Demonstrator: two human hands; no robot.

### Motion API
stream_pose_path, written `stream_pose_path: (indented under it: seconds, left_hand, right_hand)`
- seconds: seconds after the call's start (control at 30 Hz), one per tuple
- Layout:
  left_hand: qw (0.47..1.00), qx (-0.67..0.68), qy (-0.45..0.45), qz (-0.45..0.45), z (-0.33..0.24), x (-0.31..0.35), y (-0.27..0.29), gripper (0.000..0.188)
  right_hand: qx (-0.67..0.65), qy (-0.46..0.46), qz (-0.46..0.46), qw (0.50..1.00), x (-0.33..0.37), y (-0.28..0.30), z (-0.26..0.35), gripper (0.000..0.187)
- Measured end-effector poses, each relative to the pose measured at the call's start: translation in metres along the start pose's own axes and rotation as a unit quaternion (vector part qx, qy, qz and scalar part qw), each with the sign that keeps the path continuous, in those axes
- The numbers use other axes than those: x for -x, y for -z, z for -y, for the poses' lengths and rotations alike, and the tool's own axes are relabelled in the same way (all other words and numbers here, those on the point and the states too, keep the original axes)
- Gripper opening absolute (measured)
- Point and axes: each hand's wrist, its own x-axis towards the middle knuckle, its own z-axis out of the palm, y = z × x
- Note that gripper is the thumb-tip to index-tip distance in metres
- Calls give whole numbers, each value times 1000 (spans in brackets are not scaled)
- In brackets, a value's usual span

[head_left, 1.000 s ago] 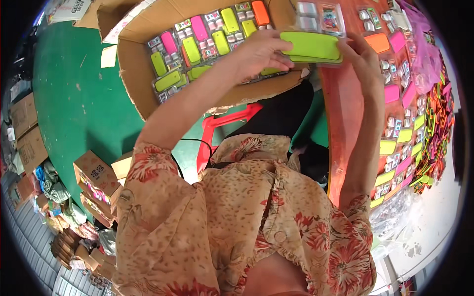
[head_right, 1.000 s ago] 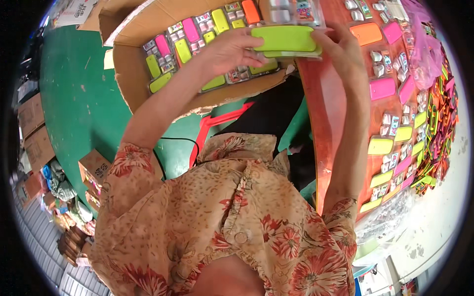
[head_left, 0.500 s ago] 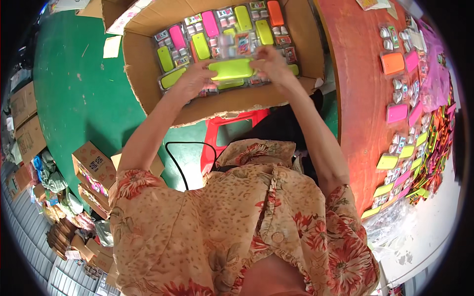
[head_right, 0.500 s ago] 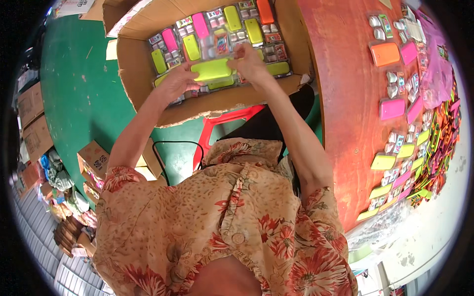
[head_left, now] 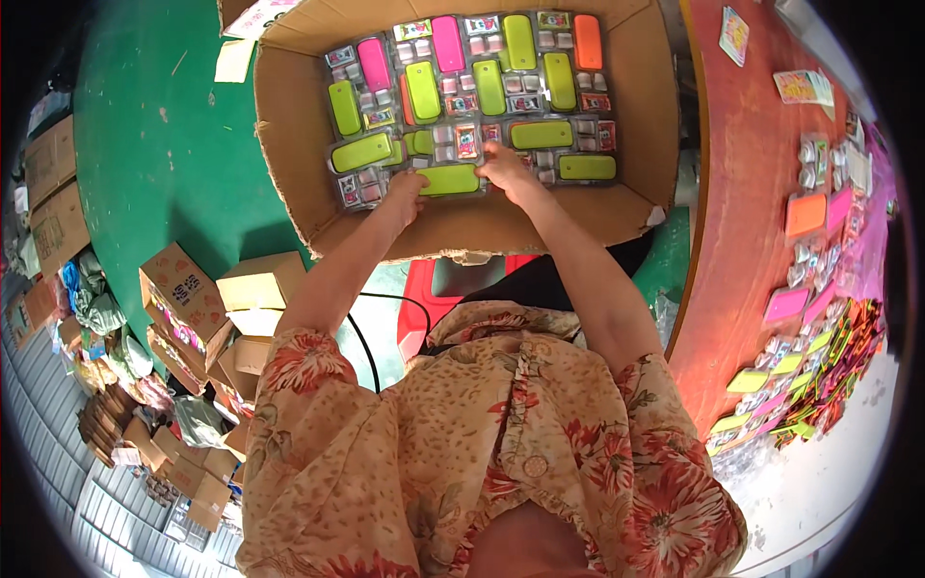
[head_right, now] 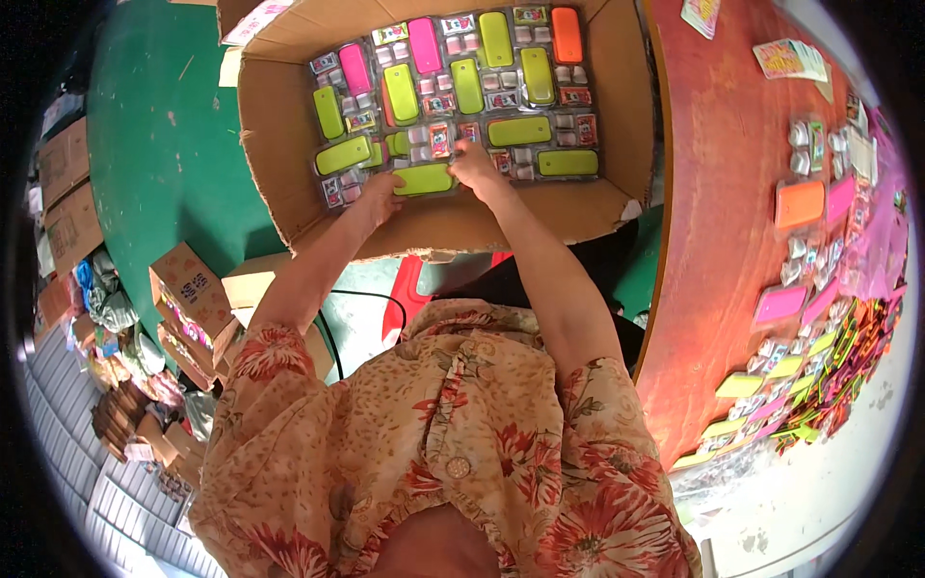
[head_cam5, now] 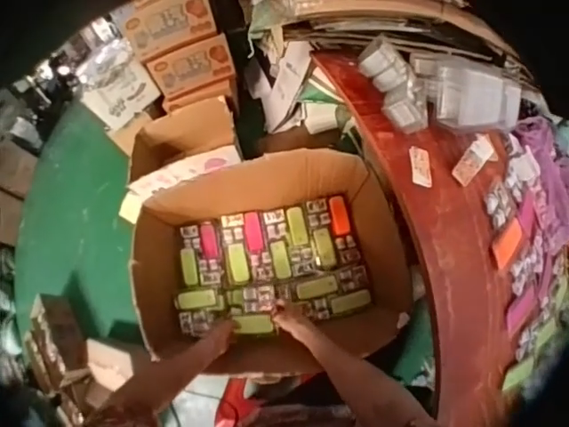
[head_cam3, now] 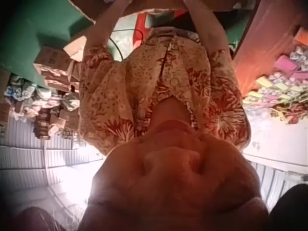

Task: Packaging small items into colorful plastic cases and organizing them into a cardboard box.

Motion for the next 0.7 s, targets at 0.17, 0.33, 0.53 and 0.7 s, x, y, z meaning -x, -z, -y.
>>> stream_pose_path:
  seconds: [0.17,0.33,0.53,0.7]
  left_hand:
    - [999,-45,-17,-25,12,3,8,32]
    - [951,-218,-173,-131,9,40,-7,46]
    - [775,-498,-370,-117,-1,88,1,61]
    - [616,-626,-467,-106,-31,77,-5,55]
  right_hand:
    - [63,-4,19,998,-13,-12,-15,38]
    - [141,84,-37,986,-36,-15,-47,37]
    - [216,117,4,969,-23,-48,-20,33]
    - [278,82,-59,955,-15,-70,-11,28]
